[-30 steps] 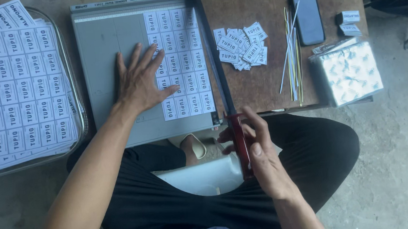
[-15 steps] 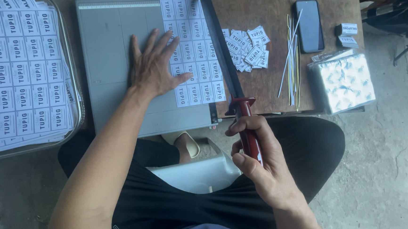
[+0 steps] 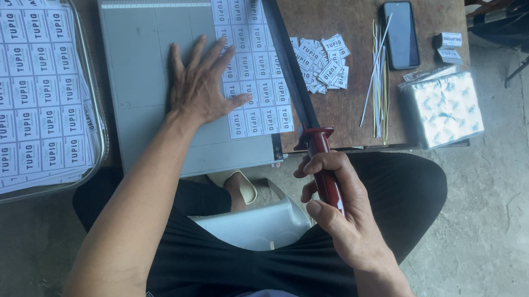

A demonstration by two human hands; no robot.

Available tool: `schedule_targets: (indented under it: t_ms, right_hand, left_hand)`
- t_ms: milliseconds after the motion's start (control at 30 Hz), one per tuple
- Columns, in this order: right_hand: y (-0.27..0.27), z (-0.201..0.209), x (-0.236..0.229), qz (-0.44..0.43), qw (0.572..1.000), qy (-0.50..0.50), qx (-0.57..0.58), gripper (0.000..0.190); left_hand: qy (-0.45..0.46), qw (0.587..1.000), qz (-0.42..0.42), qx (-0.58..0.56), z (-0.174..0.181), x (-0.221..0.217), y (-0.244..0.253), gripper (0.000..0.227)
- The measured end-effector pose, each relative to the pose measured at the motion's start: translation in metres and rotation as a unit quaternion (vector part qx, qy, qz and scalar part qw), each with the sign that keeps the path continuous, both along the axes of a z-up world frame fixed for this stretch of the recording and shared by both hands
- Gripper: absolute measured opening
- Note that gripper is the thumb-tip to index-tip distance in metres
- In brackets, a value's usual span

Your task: The person uses a paper trimmer to cut a sheet of printed labels into smaller pieces. They align the sheet, press down the lever to cut, and then remove the cut pieces, repeating the process with multiple sheets.

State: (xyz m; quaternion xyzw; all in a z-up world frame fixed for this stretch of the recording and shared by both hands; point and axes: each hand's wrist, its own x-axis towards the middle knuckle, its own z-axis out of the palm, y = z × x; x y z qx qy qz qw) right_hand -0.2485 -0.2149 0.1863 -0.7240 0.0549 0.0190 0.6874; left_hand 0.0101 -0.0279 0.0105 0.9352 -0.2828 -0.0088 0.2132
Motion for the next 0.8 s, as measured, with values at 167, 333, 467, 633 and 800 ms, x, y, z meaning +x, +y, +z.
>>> schedule_targets:
  t_ms: [167,333,467,633,800]
  right_hand:
    - [0.0,-0.002,-0.003,0.002,1.0,0.003,-0.005,0.046]
    - [0.0,-0.007,-0.004,-0.007,1.0,0.006,-0.011,0.047]
    - [0.0,-0.01,-0.006,-0.007,1.0,0.015,-0.018,0.046]
    - [0.001,-0.013,-0.006,-0.006,1.0,0.009,-0.013,0.045]
    - [0.0,-0.012,-0.006,0.005,1.0,0.001,-0.013,0.042]
  left_hand:
    - [0.001,1.0,0.003,0.003,-0.001,-0.001,0.0,0.109]
    - [0.005,1.0,0.006,0.007,0.0,0.001,0.0,0.109]
    - [0.007,1.0,0.005,0.007,-0.002,0.001,0.0,0.109]
    - [-0.001,1.0,0.003,-0.002,-0.004,0.001,0.0,0.108]
    - [0.007,1.0,0.004,0.008,-0.006,0.001,0.0,0.107]
